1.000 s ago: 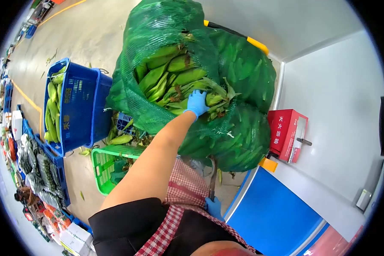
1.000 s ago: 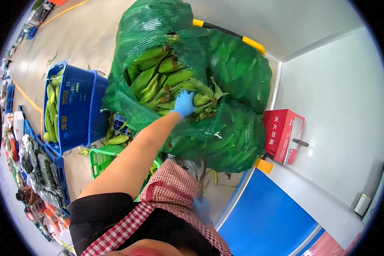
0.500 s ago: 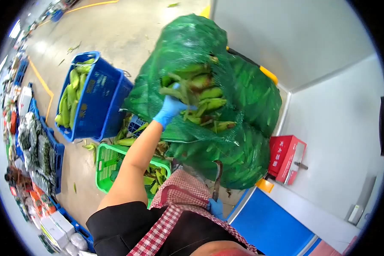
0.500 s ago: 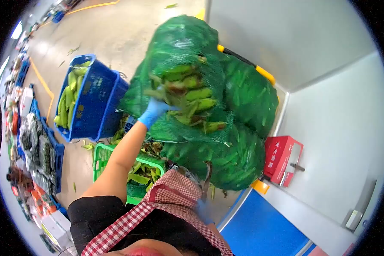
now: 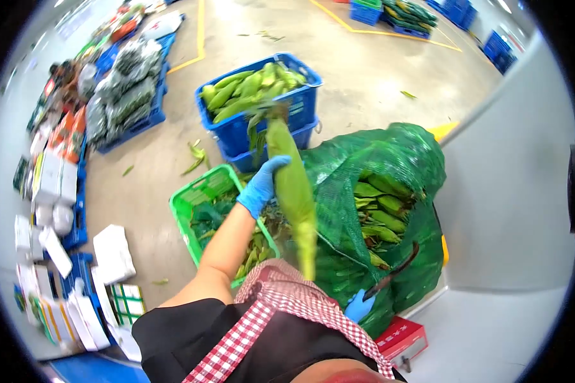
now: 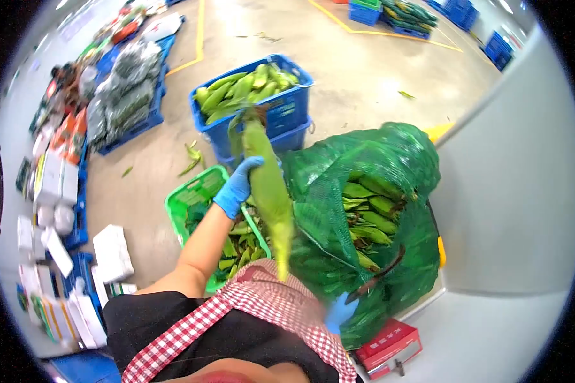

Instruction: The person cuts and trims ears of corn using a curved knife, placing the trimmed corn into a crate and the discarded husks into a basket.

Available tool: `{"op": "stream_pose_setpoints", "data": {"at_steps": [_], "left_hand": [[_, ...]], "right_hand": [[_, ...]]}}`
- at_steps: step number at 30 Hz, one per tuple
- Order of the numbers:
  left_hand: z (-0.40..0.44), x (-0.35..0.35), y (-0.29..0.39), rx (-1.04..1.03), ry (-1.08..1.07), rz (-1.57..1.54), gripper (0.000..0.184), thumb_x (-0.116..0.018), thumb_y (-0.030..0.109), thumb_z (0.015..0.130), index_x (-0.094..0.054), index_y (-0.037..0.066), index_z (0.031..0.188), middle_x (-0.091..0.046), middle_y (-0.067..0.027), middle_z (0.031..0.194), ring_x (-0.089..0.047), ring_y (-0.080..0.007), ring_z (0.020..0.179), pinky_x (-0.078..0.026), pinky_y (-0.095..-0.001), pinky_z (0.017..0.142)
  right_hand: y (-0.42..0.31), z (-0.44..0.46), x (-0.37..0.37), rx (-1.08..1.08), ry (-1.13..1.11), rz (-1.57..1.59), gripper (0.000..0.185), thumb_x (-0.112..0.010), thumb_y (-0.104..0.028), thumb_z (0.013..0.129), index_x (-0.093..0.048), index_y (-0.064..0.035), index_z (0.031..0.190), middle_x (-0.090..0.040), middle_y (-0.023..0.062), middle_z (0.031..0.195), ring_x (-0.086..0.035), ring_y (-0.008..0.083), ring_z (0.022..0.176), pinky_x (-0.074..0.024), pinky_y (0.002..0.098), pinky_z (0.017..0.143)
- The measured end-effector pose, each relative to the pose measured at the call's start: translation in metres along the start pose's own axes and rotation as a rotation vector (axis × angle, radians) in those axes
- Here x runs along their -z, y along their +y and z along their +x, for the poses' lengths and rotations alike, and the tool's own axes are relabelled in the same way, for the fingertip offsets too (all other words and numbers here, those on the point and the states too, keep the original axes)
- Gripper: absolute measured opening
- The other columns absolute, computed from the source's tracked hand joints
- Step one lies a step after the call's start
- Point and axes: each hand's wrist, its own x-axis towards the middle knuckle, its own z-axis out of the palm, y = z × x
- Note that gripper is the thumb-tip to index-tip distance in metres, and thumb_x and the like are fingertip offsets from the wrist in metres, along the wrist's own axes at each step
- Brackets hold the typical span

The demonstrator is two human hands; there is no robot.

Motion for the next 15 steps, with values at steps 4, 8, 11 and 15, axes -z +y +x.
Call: {"op": "stream_pose_setpoints", "data": {"at_steps": [4, 8, 11, 15], "left_hand": [[-0.059, 0.067, 0.016, 0.123, 0.239, 1.169, 0.049, -0.076, 0.030, 0.058, -0.065, 0.000, 0.096, -0.065, -0.0101, 0.089, -0.061, -0.0190, 0.080, -0.047, -0.0305, 0.075], [-0.113, 0.120, 0.028, 0.415, 0.363, 1.453, 0.054, -0.075, 0.042, 0.053, -0.068, 0.005, 0.091, -0.066, -0.0137, 0.090, -0.062, -0.0255, 0.081, -0.047, -0.0329, 0.073], [-0.156, 0.140, 0.037, 0.489, 0.499, 1.491, 0.054, -0.076, 0.040, 0.049, -0.069, 0.005, 0.090, -0.066, -0.0127, 0.089, -0.062, -0.0253, 0.078, -0.048, -0.0333, 0.071], [-0.197, 0.164, 0.050, 0.570, 0.615, 1.360, 0.056, -0.075, 0.035, 0.052, -0.066, 0.002, 0.096, -0.066, -0.0134, 0.090, -0.062, -0.0237, 0.076, -0.048, -0.0329, 0.072]], "right_hand": [[-0.043, 0.017, -0.059, 0.525, -0.368, -0.349, 0.032, -0.057, -0.019, 0.085, -0.051, 0.0039, 0.107, -0.062, 0.0134, 0.086, -0.058, 0.0214, 0.068, -0.0461, 0.0344, 0.062], [-0.139, -0.052, -0.151, 0.940, -0.734, -0.344, 0.024, -0.061, -0.015, 0.082, -0.052, -0.0003, 0.098, -0.055, 0.0064, 0.070, -0.051, 0.0133, 0.057, -0.0426, 0.0277, 0.053], [-0.139, -0.108, -0.208, 0.915, -0.827, 0.103, 0.016, -0.061, -0.011, 0.081, -0.051, -0.0029, 0.091, -0.049, 0.0119, 0.065, -0.051, 0.0183, 0.055, -0.0430, 0.0316, 0.053], [-0.034, -0.076, -0.275, 0.893, -1.283, -1.147, 0.034, -0.051, -0.031, 0.081, -0.058, 0.0003, 0.092, -0.061, 0.0264, 0.083, -0.058, 0.0436, 0.078, -0.0477, 0.0479, 0.069]]}}
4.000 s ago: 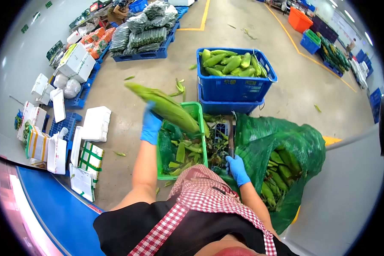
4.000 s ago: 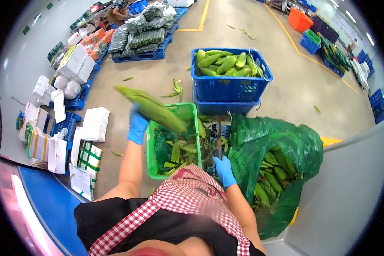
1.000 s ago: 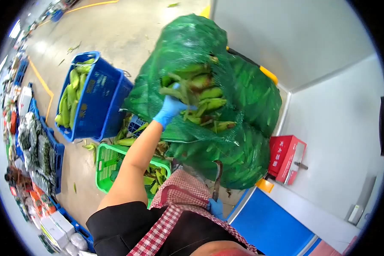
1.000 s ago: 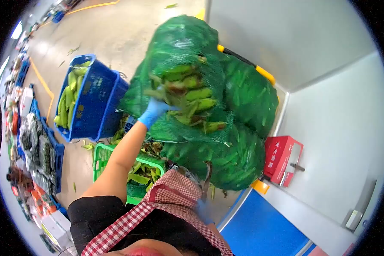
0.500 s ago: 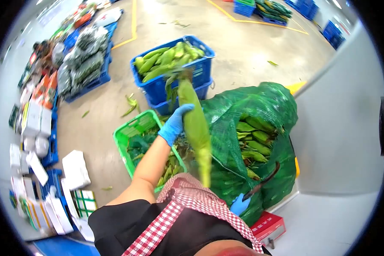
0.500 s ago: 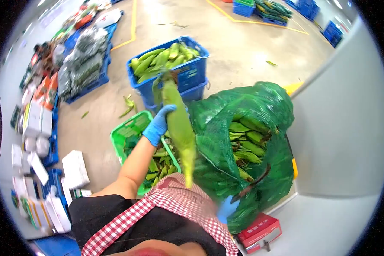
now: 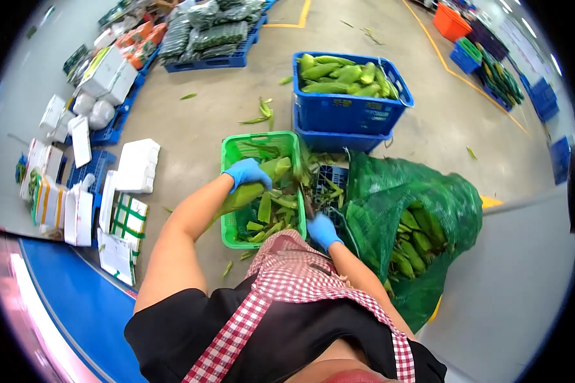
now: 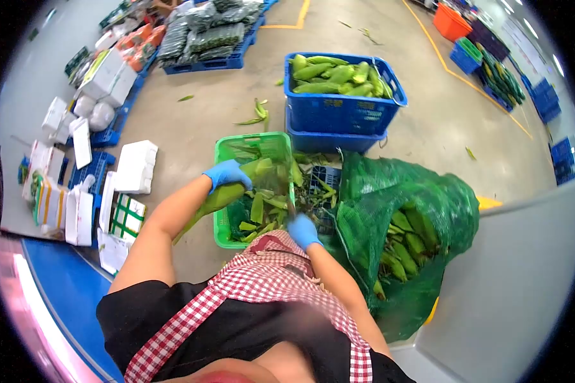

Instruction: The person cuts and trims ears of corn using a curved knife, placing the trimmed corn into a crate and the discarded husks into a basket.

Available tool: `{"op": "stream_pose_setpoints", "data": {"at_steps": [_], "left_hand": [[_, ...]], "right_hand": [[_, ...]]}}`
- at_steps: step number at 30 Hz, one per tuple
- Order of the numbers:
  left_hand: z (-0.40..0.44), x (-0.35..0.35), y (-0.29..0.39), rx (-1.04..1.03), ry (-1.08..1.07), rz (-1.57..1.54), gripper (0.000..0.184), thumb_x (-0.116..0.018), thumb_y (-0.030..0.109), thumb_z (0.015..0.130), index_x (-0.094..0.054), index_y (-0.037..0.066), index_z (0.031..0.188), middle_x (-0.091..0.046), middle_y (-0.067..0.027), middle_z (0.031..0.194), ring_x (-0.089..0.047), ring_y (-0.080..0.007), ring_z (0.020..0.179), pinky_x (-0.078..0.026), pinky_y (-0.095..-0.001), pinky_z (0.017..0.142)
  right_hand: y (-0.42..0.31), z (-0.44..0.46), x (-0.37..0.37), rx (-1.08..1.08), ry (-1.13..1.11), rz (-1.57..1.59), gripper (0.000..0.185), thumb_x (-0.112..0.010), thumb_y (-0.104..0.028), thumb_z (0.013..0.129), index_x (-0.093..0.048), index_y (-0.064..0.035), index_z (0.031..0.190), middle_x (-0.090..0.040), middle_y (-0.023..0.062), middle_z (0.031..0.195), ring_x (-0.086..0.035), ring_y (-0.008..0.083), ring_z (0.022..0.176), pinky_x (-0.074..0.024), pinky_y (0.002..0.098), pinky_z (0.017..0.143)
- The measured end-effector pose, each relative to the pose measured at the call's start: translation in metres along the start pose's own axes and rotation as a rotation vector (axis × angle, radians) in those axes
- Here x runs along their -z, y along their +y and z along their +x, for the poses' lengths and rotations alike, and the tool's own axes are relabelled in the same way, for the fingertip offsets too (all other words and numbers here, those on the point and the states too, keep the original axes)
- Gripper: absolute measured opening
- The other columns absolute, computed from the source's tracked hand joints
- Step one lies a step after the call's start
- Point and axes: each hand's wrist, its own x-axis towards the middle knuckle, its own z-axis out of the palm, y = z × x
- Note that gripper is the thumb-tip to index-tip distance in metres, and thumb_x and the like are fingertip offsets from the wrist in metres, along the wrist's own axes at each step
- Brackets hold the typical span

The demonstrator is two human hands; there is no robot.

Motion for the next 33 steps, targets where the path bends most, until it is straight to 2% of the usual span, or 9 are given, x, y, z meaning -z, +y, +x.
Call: {"op": "stream_pose_setpoints", "data": {"at_steps": [6, 13, 15, 17, 18, 21, 23, 28, 33], "left_hand": [[-0.030, 0.019, -0.083, -0.297, 0.379, -1.105, 0.048, -0.076, 0.014, 0.062, -0.058, 0.003, 0.106, -0.062, -0.0077, 0.097, -0.059, -0.0197, 0.087, -0.049, -0.0324, 0.078], [0.011, 0.024, -0.066, -0.454, 0.649, -2.090, 0.051, -0.072, 0.009, 0.069, -0.050, 0.012, 0.114, -0.056, -0.0070, 0.106, -0.055, -0.0242, 0.099, -0.048, -0.0407, 0.085], [0.024, 0.018, -0.048, -0.481, 0.688, -2.091, 0.054, -0.073, 0.007, 0.068, -0.049, 0.013, 0.116, -0.055, -0.0067, 0.107, -0.054, -0.0243, 0.100, -0.047, -0.0406, 0.086], [0.031, 0.009, -0.035, -0.519, 0.787, -2.052, 0.054, -0.073, 0.006, 0.067, -0.049, 0.011, 0.116, -0.056, -0.0066, 0.107, -0.054, -0.0242, 0.099, -0.047, -0.0401, 0.086], [0.033, 0.008, -0.030, -0.512, 0.821, -1.999, 0.054, -0.073, 0.004, 0.066, -0.050, 0.009, 0.115, -0.056, -0.0068, 0.107, -0.055, -0.0244, 0.098, -0.047, -0.0399, 0.085], [0.043, 0.002, -0.029, -0.449, 0.893, -1.951, 0.053, -0.074, 0.005, 0.066, -0.051, 0.007, 0.114, -0.057, -0.0077, 0.107, -0.056, -0.0248, 0.097, -0.048, -0.0398, 0.085], [0.045, 0.002, -0.029, -0.233, 0.649, -2.044, 0.045, -0.071, 0.016, 0.072, -0.052, 0.006, 0.112, -0.058, -0.0110, 0.106, -0.057, -0.0271, 0.095, -0.047, -0.0414, 0.086], [0.141, 0.034, 0.020, -0.498, -0.018, -2.245, 0.037, -0.051, 0.040, 0.086, -0.054, 0.008, 0.105, -0.058, -0.0099, 0.105, -0.053, -0.0273, 0.098, -0.043, -0.0433, 0.091], [0.137, 0.082, 0.173, -0.435, -0.114, -1.769, 0.027, -0.057, 0.026, 0.085, -0.055, 0.007, 0.104, -0.059, -0.0111, 0.102, -0.057, -0.0278, 0.098, -0.048, -0.0448, 0.084]], "right_hand": [[0.017, -0.032, 0.026, -0.186, 0.027, 0.150, 0.034, -0.056, -0.031, 0.075, -0.057, -0.0004, 0.091, -0.061, 0.0255, 0.086, -0.059, 0.0409, 0.081, -0.0467, 0.0451, 0.070], [-0.150, -0.025, 0.164, 0.653, 1.133, 1.136, 0.008, -0.050, -0.013, 0.090, -0.048, -0.0068, 0.086, -0.051, 0.0010, 0.065, -0.047, 0.0099, 0.050, -0.0421, 0.0258, 0.049], [-0.145, -0.002, 0.133, 0.573, 1.090, 0.962, 0.018, -0.049, -0.019, 0.090, -0.051, -0.0022, 0.083, -0.057, 0.0092, 0.065, -0.055, 0.0196, 0.055, -0.0464, 0.0341, 0.054], [-0.129, 0.024, 0.059, 0.061, 0.444, 0.170, 0.026, -0.047, -0.021, 0.087, -0.054, 0.0034, 0.080, -0.061, 0.0218, 0.073, -0.061, 0.0331, 0.073, -0.0478, 0.0414, 0.068], [-0.037, 0.072, -0.040, 0.184, -0.090, 0.024, 0.027, -0.047, -0.019, 0.083, -0.056, 0.0063, 0.081, -0.059, 0.0288, 0.082, -0.059, 0.0411, 0.082, -0.0472, 0.0444, 0.073], [-0.018, 0.007, -0.029, 0.098, -0.235, 0.080, 0.028, -0.051, -0.024, 0.078, -0.058, 0.0032, 0.082, -0.061, 0.0246, 0.079, -0.060, 0.0392, 0.068, -0.0495, 0.0430, 0.063], [-0.018, 0.001, 0.013, -0.353, -0.154, 0.331, 0.030, -0.052, -0.025, 0.077, -0.058, 0.0033, 0.086, -0.062, 0.0217, 0.077, -0.061, 0.0339, 0.063, -0.0495, 0.0401, 0.060], [0.047, -0.007, 0.023, -0.399, -0.052, 0.528, 0.027, -0.056, -0.023, 0.075, -0.058, 0.0021, 0.086, -0.060, 0.0152, 0.064, -0.060, 0.0248, 0.054, -0.0468, 0.0364, 0.050], [0.077, -0.051, -0.011, -0.511, -0.060, 0.827, 0.027, -0.060, -0.023, 0.073, -0.057, 0.0020, 0.083, -0.055, 0.0102, 0.061, -0.054, 0.0201, 0.050, -0.0428, 0.0333, 0.047]]}}
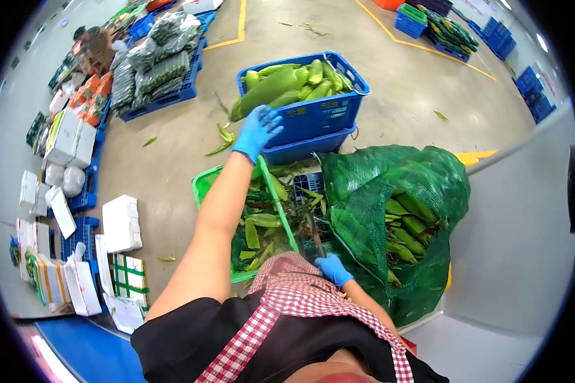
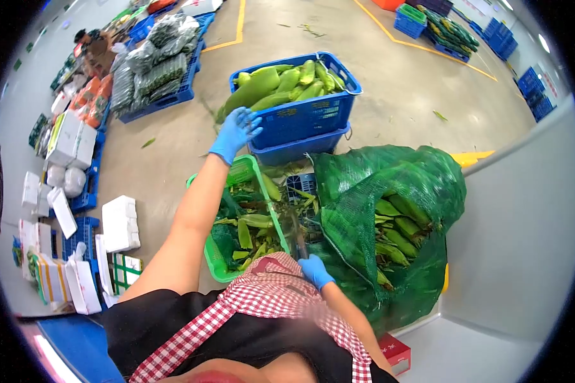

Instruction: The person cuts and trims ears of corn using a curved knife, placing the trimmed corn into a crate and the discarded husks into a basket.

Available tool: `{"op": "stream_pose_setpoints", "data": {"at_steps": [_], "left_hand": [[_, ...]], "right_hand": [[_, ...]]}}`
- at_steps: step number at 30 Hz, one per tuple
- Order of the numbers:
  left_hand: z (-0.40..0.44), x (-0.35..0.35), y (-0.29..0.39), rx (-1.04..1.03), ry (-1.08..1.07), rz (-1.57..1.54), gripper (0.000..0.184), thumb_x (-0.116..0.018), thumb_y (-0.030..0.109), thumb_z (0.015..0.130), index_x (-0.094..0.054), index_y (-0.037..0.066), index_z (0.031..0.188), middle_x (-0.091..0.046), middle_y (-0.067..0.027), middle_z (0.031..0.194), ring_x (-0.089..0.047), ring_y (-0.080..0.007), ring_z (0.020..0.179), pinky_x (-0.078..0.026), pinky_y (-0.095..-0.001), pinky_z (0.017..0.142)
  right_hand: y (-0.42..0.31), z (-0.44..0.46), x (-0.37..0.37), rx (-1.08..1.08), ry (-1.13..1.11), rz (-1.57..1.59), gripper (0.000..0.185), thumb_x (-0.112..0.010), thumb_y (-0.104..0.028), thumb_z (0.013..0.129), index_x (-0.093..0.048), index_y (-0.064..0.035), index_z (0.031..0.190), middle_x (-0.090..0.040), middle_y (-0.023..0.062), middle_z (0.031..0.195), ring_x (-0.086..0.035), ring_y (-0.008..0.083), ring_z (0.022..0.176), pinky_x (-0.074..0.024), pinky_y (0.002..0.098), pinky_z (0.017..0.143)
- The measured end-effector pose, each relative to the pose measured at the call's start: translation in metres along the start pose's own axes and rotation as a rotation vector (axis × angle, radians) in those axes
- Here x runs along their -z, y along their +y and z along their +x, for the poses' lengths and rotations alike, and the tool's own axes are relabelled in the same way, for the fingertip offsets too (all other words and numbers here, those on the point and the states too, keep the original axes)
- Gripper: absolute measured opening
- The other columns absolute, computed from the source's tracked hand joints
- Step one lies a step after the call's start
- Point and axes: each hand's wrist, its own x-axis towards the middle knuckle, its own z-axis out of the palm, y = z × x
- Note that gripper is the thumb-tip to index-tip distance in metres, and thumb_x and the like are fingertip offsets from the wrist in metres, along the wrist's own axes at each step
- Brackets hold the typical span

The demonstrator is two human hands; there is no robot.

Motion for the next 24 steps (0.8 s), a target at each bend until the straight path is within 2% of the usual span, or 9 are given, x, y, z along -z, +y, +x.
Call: {"op": "stream_pose_setpoints", "data": {"at_steps": [4, 8, 10, 11, 14, 16, 18, 21, 24], "left_hand": [[-0.021, -0.053, -0.089, 0.177, -0.227, 0.377, 0.016, -0.057, 0.025, 0.084, -0.060, 0.011, 0.092, -0.063, -0.0048, 0.090, -0.060, -0.0206, 0.092, -0.048, -0.0397, 0.080], [-0.015, -0.024, -0.223, 0.672, -0.288, 0.463, 0.015, -0.057, 0.026, 0.084, -0.060, 0.012, 0.089, -0.063, -0.0016, 0.087, -0.060, -0.0166, 0.082, -0.045, -0.0332, 0.076], [-0.041, -0.051, -0.260, 0.695, -0.218, 0.691, 0.016, -0.056, 0.027, 0.084, -0.061, 0.012, 0.087, -0.063, -0.0011, 0.086, -0.060, -0.0152, 0.080, -0.045, -0.0312, 0.074], [-0.045, -0.058, -0.285, 0.706, -0.190, 0.720, 0.016, -0.058, 0.025, 0.081, -0.061, 0.010, 0.080, -0.063, -0.0020, 0.074, -0.059, -0.0148, 0.063, -0.044, -0.0261, 0.056], [-0.041, -0.062, -0.360, 0.757, -0.297, 0.878, 0.016, -0.058, 0.024, 0.081, -0.061, 0.009, 0.077, -0.062, -0.0026, 0.073, -0.058, -0.0139, 0.062, -0.044, -0.0254, 0.055], [-0.043, -0.065, -0.407, 0.675, -0.503, 0.988, 0.018, -0.058, 0.024, 0.081, -0.063, 0.007, 0.079, -0.062, -0.0035, 0.072, -0.056, -0.0124, 0.062, -0.044, -0.0262, 0.057], [-0.034, -0.055, -0.475, 0.532, -0.628, 1.227, 0.026, -0.059, 0.026, 0.080, -0.064, 0.003, 0.091, -0.065, -0.0085, 0.081, -0.062, -0.0191, 0.071, -0.048, -0.0310, 0.066], [-0.035, -0.065, -0.562, 0.012, -0.896, 1.503, 0.039, -0.060, 0.025, 0.077, -0.060, 0.001, 0.108, -0.064, -0.0151, 0.098, -0.062, -0.0276, 0.091, -0.048, -0.0357, 0.080], [-0.034, -0.083, -0.636, -0.044, -1.085, 1.612, 0.048, -0.061, 0.026, 0.074, -0.056, 0.003, 0.116, -0.058, -0.0186, 0.113, -0.055, -0.0314, 0.106, -0.043, -0.0372, 0.091]], "right_hand": [[0.031, -0.032, 0.014, -0.084, 0.087, 0.250, 0.016, -0.058, -0.016, 0.076, -0.053, -0.0019, 0.077, -0.052, 0.0065, 0.057, -0.051, 0.0167, 0.049, -0.0404, 0.0317, 0.044], [0.077, -0.059, 0.033, -0.146, 0.119, 0.522, 0.014, -0.059, -0.013, 0.077, -0.050, -0.0028, 0.073, -0.052, 0.0064, 0.056, -0.049, 0.0167, 0.044, -0.0401, 0.0303, 0.041], [0.110, -0.068, 0.035, -0.184, 0.172, 0.550, 0.015, -0.058, -0.013, 0.079, -0.048, -0.0028, 0.075, -0.051, 0.0064, 0.055, -0.049, 0.0169, 0.042, -0.0396, 0.0299, 0.039], [0.121, -0.078, 0.033, -0.220, 0.190, 0.672, 0.016, -0.058, -0.014, 0.079, -0.048, -0.0033, 0.075, -0.051, 0.0062, 0.055, -0.048, 0.0167, 0.042, -0.0384, 0.0297, 0.039], [0.155, -0.103, 0.019, -0.258, 0.236, 0.800, 0.010, -0.054, -0.012, 0.080, -0.049, -0.0063, 0.076, -0.049, 0.0026, 0.056, -0.046, 0.0133, 0.044, -0.0377, 0.0279, 0.041], [0.189, -0.115, -0.006, -0.243, 0.306, 0.751, 0.011, -0.056, -0.015, 0.081, -0.050, -0.0056, 0.078, -0.050, 0.0028, 0.058, -0.045, 0.0124, 0.045, -0.0374, 0.0284, 0.042], [0.233, -0.113, -0.042, -0.205, 0.373, 0.802, 0.018, -0.057, -0.016, 0.079, -0.049, -0.0051, 0.067, -0.050, 0.0038, 0.054, -0.047, 0.0135, 0.044, -0.0352, 0.0297, 0.040], [0.258, -0.119, -0.087, -0.237, 0.515, 0.998, 0.022, -0.058, -0.021, 0.082, -0.054, -0.0044, 0.068, -0.052, 0.0043, 0.055, -0.048, 0.0135, 0.046, -0.0383, 0.0291, 0.043], [0.276, -0.122, -0.120, -0.312, 0.435, 1.220, 0.021, -0.059, -0.021, 0.083, -0.054, -0.0048, 0.069, -0.054, 0.0058, 0.056, -0.051, 0.0166, 0.045, -0.0400, 0.0296, 0.043]]}}
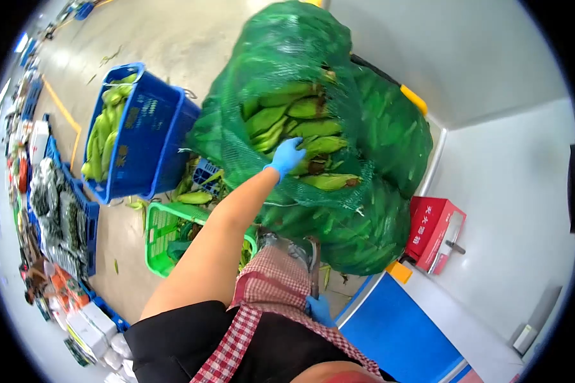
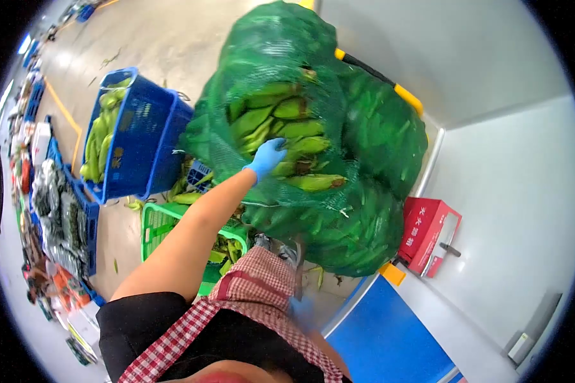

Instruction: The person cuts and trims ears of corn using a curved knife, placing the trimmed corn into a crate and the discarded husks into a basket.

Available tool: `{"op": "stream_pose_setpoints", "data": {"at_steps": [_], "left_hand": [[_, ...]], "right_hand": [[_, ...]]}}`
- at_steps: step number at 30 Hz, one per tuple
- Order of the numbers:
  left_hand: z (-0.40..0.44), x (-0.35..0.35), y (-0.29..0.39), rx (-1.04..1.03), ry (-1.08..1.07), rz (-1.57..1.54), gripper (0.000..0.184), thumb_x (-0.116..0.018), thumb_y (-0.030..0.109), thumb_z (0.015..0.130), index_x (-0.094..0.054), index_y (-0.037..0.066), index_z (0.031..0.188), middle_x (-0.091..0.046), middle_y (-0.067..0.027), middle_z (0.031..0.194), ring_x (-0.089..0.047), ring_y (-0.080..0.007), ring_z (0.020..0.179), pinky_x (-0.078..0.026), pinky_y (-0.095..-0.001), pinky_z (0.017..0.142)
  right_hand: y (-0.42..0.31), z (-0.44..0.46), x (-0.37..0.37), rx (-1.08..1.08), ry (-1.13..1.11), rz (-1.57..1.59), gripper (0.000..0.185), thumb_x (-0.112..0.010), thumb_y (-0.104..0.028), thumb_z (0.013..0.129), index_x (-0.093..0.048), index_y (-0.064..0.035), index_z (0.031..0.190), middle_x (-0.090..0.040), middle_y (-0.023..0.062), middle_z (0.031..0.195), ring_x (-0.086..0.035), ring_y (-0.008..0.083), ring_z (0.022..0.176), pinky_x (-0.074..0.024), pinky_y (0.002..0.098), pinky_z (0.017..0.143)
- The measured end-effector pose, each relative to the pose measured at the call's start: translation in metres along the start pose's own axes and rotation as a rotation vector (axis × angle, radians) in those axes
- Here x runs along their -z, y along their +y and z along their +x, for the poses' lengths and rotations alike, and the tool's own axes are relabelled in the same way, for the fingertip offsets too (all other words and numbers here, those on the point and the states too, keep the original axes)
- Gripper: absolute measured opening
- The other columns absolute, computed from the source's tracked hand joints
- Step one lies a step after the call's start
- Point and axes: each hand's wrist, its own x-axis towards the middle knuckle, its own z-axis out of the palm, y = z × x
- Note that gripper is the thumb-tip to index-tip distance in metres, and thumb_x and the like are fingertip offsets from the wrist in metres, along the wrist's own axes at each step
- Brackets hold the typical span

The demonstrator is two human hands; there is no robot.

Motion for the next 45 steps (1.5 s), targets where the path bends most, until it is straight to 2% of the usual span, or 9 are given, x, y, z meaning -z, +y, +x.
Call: {"op": "stream_pose_setpoints", "data": {"at_steps": [8, 10, 21, 26, 32, 36, 39, 42, 45], "left_hand": [[0.021, -0.062, -0.044, 0.565, -0.638, 0.980, 0.047, -0.063, 0.026, 0.075, -0.056, 0.012, 0.119, -0.054, -0.0112, 0.124, -0.054, -0.0321, 0.110, -0.030, -0.0617, 0.096], [-0.005, -0.034, -0.053, 0.166, -0.456, 1.056, 0.051, -0.066, 0.026, 0.072, -0.053, 0.012, 0.119, -0.057, -0.0113, 0.118, -0.055, -0.0319, 0.106, -0.035, -0.0544, 0.096], [-0.067, 0.087, 0.087, -0.072, 0.158, -0.054, 0.065, -0.077, 0.022, 0.059, -0.053, 0.002, 0.116, -0.063, -0.0114, 0.101, -0.061, -0.0199, 0.089, -0.048, -0.0321, 0.080], [-0.151, 0.222, 0.150, 0.084, 0.093, -0.769, 0.047, -0.069, 0.013, 0.065, -0.054, 0.001, 0.108, -0.061, -0.0060, 0.096, -0.057, -0.0136, 0.082, -0.048, -0.0284, 0.074], [-0.316, 0.293, 0.066, 0.523, 0.048, -0.349, 0.032, -0.066, 0.029, 0.064, -0.066, 0.003, 0.083, -0.062, -0.0060, 0.073, -0.056, -0.0142, 0.064, -0.045, -0.0264, 0.060], [-0.422, 0.324, 0.049, 0.658, 0.099, -0.050, 0.045, -0.067, 0.039, 0.053, -0.069, 0.004, 0.082, -0.065, -0.0159, 0.078, -0.060, -0.0265, 0.068, -0.047, -0.0333, 0.063], [-0.476, 0.335, 0.034, 0.780, 0.126, 0.029, 0.047, -0.067, 0.041, 0.050, -0.069, 0.004, 0.080, -0.065, -0.0169, 0.082, -0.061, -0.0286, 0.073, -0.048, -0.0341, 0.065], [-0.528, 0.334, -0.002, 0.899, 0.211, -0.035, 0.046, -0.070, 0.036, 0.049, -0.068, 0.003, 0.081, -0.065, -0.0169, 0.084, -0.061, -0.0274, 0.075, -0.048, -0.0331, 0.067], [-0.583, 0.332, -0.012, 0.683, 0.615, -0.443, 0.041, -0.073, 0.017, 0.051, -0.066, 0.003, 0.089, -0.065, -0.0102, 0.088, -0.061, -0.0199, 0.078, -0.048, -0.0303, 0.071]], "right_hand": [[0.000, -0.018, -0.017, -0.140, 0.100, 0.475, 0.017, -0.049, -0.009, 0.084, -0.046, -0.0059, 0.100, -0.044, -0.0010, 0.058, -0.040, 0.0097, 0.045, -0.0341, 0.0254, 0.041], [0.009, -0.013, -0.015, -0.106, 0.113, 0.520, 0.012, -0.054, -0.009, 0.083, -0.046, -0.0057, 0.091, -0.047, 0.0032, 0.056, -0.044, 0.0146, 0.043, -0.0363, 0.0288, 0.038], [-0.031, -0.020, -0.017, -0.082, 0.062, 0.475, 0.013, -0.054, -0.009, 0.082, -0.042, -0.0062, 0.083, -0.047, 0.0049, 0.054, -0.046, 0.0157, 0.042, -0.0369, 0.0298, 0.038], [-0.018, 0.033, -0.006, 0.611, 0.240, -0.454, 0.013, -0.054, -0.013, 0.083, -0.044, -0.0056, 0.083, -0.050, 0.0069, 0.056, -0.047, 0.0158, 0.043, -0.0383, 0.0306, 0.041], [-0.220, -0.063, -0.118, 0.926, 0.128, -0.627, 0.023, -0.061, -0.022, 0.081, -0.051, -0.0031, 0.090, -0.056, 0.0170, 0.069, -0.056, 0.0318, 0.060, -0.0433, 0.0386, 0.056], [-0.271, -0.127, -0.226, 1.266, -0.254, -0.206, 0.007, -0.056, -0.009, 0.086, -0.051, -0.0047, 0.086, -0.051, 0.0022, 0.063, -0.050, 0.0071, 0.055, -0.0400, 0.0256, 0.049], [-0.228, -0.101, -0.273, 1.448, -0.305, -0.733, 0.017, -0.059, -0.016, 0.083, -0.051, -0.0042, 0.091, -0.058, 0.0155, 0.071, -0.059, 0.0284, 0.061, -0.0453, 0.0364, 0.055], [-0.184, -0.014, -0.264, 0.637, -0.537, -1.909, 0.038, -0.051, -0.031, 0.079, -0.059, -0.0023, 0.102, -0.060, 0.0276, 0.093, -0.057, 0.0430, 0.089, -0.0454, 0.0486, 0.079], [-0.175, 0.006, -0.236, 0.647, -0.435, -1.686, 0.041, -0.056, -0.032, 0.072, -0.060, 0.0030, 0.093, -0.059, 0.0288, 0.093, -0.058, 0.0414, 0.089, -0.0459, 0.0452, 0.078]]}}
